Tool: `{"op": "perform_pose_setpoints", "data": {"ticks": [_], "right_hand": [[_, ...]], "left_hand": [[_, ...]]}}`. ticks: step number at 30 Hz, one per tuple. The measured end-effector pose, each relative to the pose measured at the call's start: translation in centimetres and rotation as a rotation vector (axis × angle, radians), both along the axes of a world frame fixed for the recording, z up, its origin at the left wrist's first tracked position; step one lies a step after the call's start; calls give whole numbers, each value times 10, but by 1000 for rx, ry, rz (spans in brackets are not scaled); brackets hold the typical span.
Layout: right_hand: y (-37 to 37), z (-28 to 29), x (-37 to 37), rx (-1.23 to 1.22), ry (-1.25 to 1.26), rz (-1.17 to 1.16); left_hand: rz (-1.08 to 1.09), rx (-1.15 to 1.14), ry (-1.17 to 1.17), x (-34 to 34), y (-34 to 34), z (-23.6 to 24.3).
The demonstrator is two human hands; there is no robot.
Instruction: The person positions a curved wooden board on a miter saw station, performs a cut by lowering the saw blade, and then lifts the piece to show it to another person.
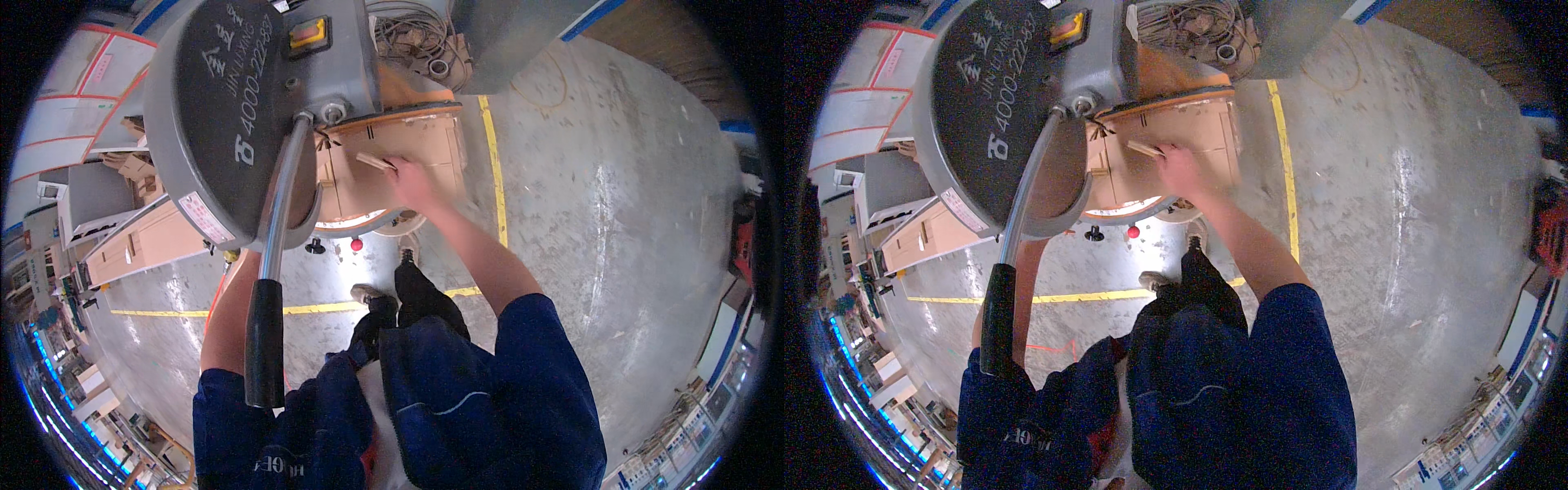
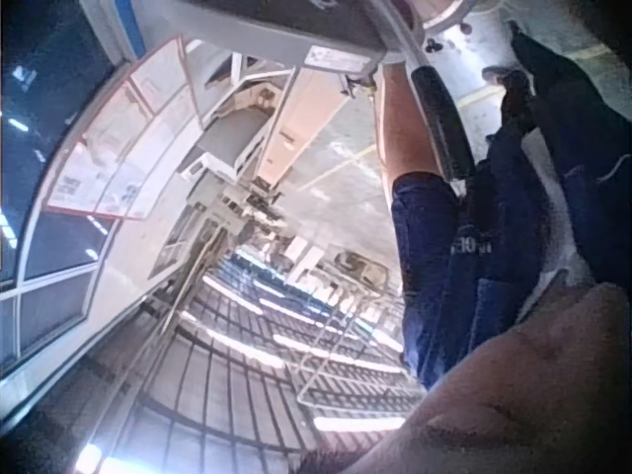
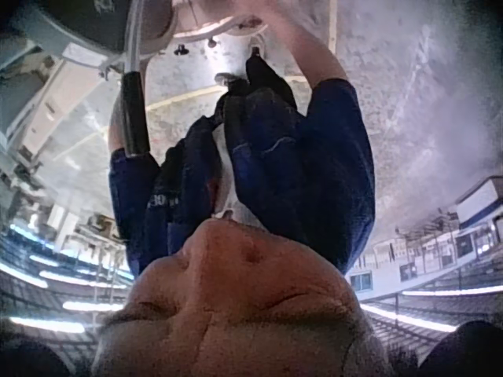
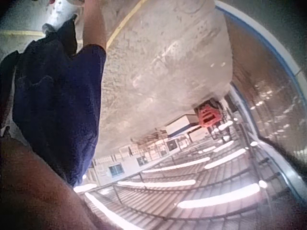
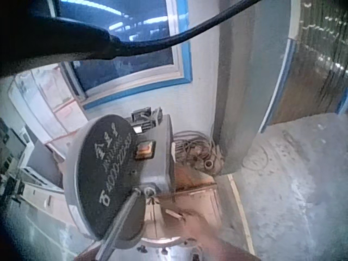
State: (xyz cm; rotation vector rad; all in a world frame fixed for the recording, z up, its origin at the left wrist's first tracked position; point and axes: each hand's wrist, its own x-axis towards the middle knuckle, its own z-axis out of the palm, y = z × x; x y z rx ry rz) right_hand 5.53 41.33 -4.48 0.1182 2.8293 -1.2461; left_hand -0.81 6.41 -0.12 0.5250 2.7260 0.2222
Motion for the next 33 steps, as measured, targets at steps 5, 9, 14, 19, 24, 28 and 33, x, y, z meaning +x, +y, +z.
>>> {"op": "perform_pose_setpoints", "data": {"ticks": [5, 9, 14, 19, 24, 28, 33], "right_hand": [[-9, -4, 121, -944, -546, -283], [-31, -15, 206, -1269, -845, -568], [-45, -49, 231, -1382, -900, -870], [-58, -102, 207, -1221, -892, -1101], [-57, -132, 179, -1331, -911, -950], [-56, -124, 179, -1200, -947, -927], [-67, -98, 229, -729, -914, -635]], "left_hand": [[8, 15, -1, 9, -3, -1], [7, 23, -3, 16, -6, 0], [12, 3, -2, 25, -12, 3], [2, 5, 13, 29, -23, 5], [-17, 27, 76, 37, -50, 8], [95, 271, 66, 45, -69, 14], [47, -14, 218, 80, -88, 47]]}}
